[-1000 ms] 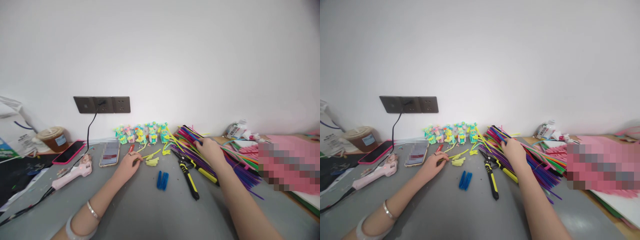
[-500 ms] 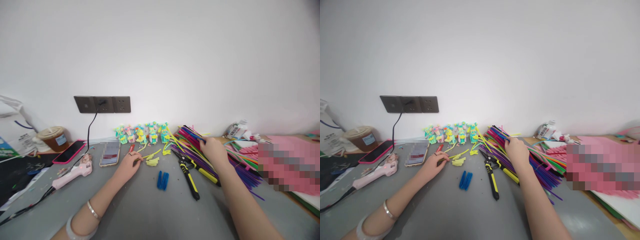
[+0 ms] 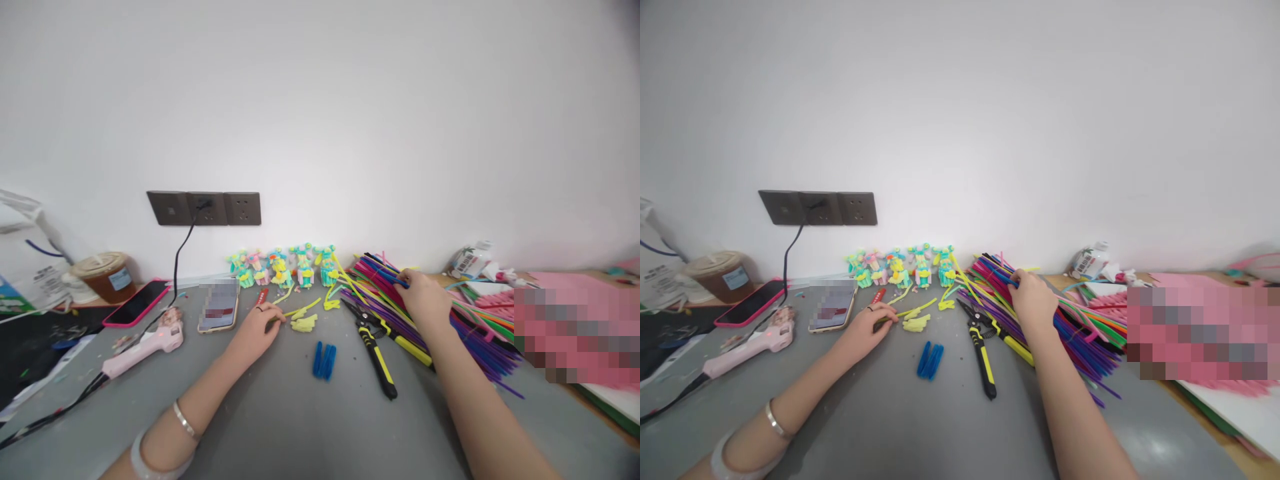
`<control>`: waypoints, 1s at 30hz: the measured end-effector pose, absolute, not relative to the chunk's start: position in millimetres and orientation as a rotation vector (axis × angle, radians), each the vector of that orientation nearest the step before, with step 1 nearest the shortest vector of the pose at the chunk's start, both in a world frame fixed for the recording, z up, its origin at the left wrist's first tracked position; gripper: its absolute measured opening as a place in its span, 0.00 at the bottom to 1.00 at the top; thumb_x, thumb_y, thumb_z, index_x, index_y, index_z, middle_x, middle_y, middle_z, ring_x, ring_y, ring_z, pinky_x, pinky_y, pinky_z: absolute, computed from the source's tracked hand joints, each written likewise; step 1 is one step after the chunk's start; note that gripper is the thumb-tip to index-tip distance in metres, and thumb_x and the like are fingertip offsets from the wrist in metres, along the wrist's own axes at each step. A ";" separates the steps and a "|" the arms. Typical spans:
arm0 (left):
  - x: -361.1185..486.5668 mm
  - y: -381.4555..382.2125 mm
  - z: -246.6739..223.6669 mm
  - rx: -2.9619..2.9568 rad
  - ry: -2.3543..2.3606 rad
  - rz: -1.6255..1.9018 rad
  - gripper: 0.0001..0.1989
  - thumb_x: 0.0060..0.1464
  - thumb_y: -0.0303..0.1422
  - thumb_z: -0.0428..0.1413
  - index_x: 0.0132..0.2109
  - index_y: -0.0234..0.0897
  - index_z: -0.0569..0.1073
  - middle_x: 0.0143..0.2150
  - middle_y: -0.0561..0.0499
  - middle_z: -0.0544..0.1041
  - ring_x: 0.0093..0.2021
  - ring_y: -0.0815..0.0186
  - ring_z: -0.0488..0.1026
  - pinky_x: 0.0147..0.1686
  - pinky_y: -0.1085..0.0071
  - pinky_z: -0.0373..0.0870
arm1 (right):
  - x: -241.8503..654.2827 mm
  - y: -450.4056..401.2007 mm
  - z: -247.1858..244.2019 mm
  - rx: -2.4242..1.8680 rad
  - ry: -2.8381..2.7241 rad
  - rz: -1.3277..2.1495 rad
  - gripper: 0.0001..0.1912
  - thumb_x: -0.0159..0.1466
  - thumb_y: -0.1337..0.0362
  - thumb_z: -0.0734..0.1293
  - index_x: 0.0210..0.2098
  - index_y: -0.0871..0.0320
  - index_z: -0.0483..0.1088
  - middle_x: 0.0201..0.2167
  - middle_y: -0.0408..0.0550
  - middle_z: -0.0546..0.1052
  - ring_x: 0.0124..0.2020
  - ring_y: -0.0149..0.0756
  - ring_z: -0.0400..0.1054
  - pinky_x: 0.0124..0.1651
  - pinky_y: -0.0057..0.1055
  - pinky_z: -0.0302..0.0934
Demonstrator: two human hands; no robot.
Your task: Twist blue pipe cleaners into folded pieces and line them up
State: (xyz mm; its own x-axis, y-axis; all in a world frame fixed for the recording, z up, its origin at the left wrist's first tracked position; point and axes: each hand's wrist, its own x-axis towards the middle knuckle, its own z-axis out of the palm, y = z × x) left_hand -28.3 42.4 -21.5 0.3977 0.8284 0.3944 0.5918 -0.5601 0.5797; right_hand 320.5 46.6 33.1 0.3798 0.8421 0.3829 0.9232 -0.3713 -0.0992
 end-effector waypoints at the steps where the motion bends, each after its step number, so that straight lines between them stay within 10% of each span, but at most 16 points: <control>1: -28.2 42.4 -21.6 2.315 1.230 0.947 0.11 0.55 0.23 0.50 0.36 0.40 0.76 0.42 0.47 0.77 0.44 0.60 0.74 0.48 0.61 0.69 | 320.5 46.7 32.8 -2.343 -1.560 -0.389 0.08 0.61 0.62 0.65 0.39 0.54 0.74 0.38 0.53 0.79 0.39 0.47 0.73 0.29 0.30 0.54; 22: -28.3 41.2 -19.5 2.333 1.246 0.905 0.11 0.55 0.23 0.50 0.36 0.39 0.76 0.43 0.47 0.77 0.45 0.59 0.74 0.48 0.61 0.68 | 316.5 40.1 51.1 -2.093 -1.346 -0.328 0.31 0.69 0.53 0.48 0.26 0.63 0.74 0.24 0.64 0.77 0.29 0.50 0.71 0.31 0.36 0.55; 30: -27.6 40.8 -19.4 2.334 1.237 0.930 0.11 0.55 0.22 0.50 0.36 0.39 0.75 0.42 0.48 0.77 0.44 0.60 0.74 0.47 0.61 0.69 | 309.7 29.5 56.9 -1.529 -1.228 -0.271 0.32 0.71 0.52 0.41 0.17 0.55 0.59 0.13 0.44 0.63 0.17 0.34 0.60 0.25 0.31 0.52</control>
State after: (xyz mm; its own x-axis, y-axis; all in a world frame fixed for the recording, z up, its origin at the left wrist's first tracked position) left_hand -27.6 40.8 -19.4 0.4068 0.8263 0.3896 0.6043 -0.5632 0.5636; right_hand 309.7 29.5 56.9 0.4358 0.5440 0.7170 0.7954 0.1401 -0.5897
